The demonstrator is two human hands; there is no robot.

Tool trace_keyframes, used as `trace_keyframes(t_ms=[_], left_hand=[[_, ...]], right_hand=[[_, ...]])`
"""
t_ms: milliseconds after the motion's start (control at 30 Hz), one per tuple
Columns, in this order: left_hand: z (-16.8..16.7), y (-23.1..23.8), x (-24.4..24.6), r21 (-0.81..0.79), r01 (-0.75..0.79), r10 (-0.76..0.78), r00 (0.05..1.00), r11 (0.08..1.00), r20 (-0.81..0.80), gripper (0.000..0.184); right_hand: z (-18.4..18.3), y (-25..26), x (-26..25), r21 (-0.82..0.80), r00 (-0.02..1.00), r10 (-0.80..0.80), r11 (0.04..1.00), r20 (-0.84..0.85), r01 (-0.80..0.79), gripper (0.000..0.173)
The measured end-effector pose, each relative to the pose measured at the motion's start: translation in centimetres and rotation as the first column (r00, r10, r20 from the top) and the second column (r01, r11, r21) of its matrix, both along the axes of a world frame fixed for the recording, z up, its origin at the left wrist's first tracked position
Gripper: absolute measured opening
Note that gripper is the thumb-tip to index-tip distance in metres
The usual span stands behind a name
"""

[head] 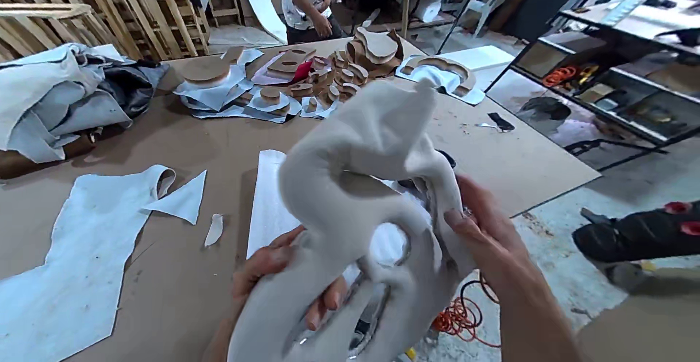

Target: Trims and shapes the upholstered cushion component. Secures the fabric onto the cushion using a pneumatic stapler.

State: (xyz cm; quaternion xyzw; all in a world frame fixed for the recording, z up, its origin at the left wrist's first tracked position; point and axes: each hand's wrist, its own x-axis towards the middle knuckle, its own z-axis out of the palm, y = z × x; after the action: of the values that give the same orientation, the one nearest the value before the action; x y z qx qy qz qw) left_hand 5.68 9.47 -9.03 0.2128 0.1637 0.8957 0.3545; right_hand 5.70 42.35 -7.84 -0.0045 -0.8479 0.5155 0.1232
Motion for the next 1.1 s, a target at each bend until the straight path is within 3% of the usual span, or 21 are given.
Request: trace_keyframes(t_ms=[67,133,200,267,300,367,467,600,767,833,900,967,1033,1100], left_hand=[[-1.0,-0.2,-0.3,0.041,0.019,-0.019,1.0,0.999,-0.016,0.045],[-2.2,-0.8,-0.9,0.006,0.036,-0.036,0.998,0.999,-0.044,0.048],[-2.6,-1.9,-1.6,-0.202,-0.057,0.043,0.996,0.978,-0.072,0.046],[-1.9,-2.4,-2.5,-0.493,-0.253,0.198,0.967,0.832,-0.161,0.032],[-1.3,-2.0,-3.1,-0.6,-0.36,0.279,0.933,0.714,-0.228,0.023],[-0.4,-1.4,-4.8,-0.672,-0.39,0.291,0.92,0.63,-0.261,0.017],[0.7,-0.1,-7.3,-0.693,-0.381,0.314,0.921,0.613,-0.228,0.025],[1.6,0.6,-9.5,-0.692,-0.344,0.264,0.938,0.635,-0.224,0.036],[1.6,1.2,-11.0,-0.778,-0.421,0.123,0.902,0.466,-0.414,0.037],[1.5,1.3,-11.6,-0.747,-0.441,0.077,0.88,0.498,-0.469,0.053],[1.4,1.0,-12.7,-0.676,-0.332,-0.017,0.891,0.658,-0.454,0.06],[1.2,0.7,-13.9,-0.587,-0.173,-0.125,0.893,0.791,-0.431,0.055],[1.5,1.1,-13.9,-0.57,-0.167,-0.121,0.893,0.805,-0.433,0.035],[1.9,1.5,-13.5,-0.57,-0.268,-0.072,0.861,0.777,-0.503,0.027]], right_hand=[[0.0,0.3,0.0,-0.217,0.976,0.169,0.967,0.141,-0.136,0.069],[0.5,-0.1,-0.4,-0.301,0.944,0.23,0.941,0.236,-0.154,0.039],[1.4,-0.2,-1.1,-0.298,0.912,0.229,0.946,0.34,-0.126,0.018],[2.3,0.1,-2.0,-0.282,0.868,0.252,0.95,0.428,-0.136,0.01],[2.5,0.4,-2.6,-0.279,0.843,0.265,0.949,0.468,-0.144,0.011],[2.2,1.1,-3.3,-0.3,0.814,0.291,0.942,0.503,-0.152,0.015],[1.4,1.7,-3.3,-0.294,0.831,0.294,0.941,0.473,-0.166,0.016],[-1.3,1.6,-1.7,-0.302,0.869,0.29,0.937,0.401,-0.174,0.031],[-4.2,1.1,0.0,-0.403,0.838,0.301,0.909,0.456,-0.107,0.037],[-5.0,1.3,0.2,-0.436,0.82,0.358,0.887,0.446,-0.15,0.037],[-5.7,1.6,0.3,-0.477,0.803,0.434,0.851,0.409,-0.217,0.037],[-6.4,1.8,0.4,-0.519,0.793,0.482,0.817,0.372,-0.253,0.041],[-6.9,1.8,0.5,-0.542,0.796,0.483,0.805,0.364,-0.241,0.043],[-7.4,1.7,0.6,-0.545,0.798,0.475,0.807,0.371,-0.227,0.042]])
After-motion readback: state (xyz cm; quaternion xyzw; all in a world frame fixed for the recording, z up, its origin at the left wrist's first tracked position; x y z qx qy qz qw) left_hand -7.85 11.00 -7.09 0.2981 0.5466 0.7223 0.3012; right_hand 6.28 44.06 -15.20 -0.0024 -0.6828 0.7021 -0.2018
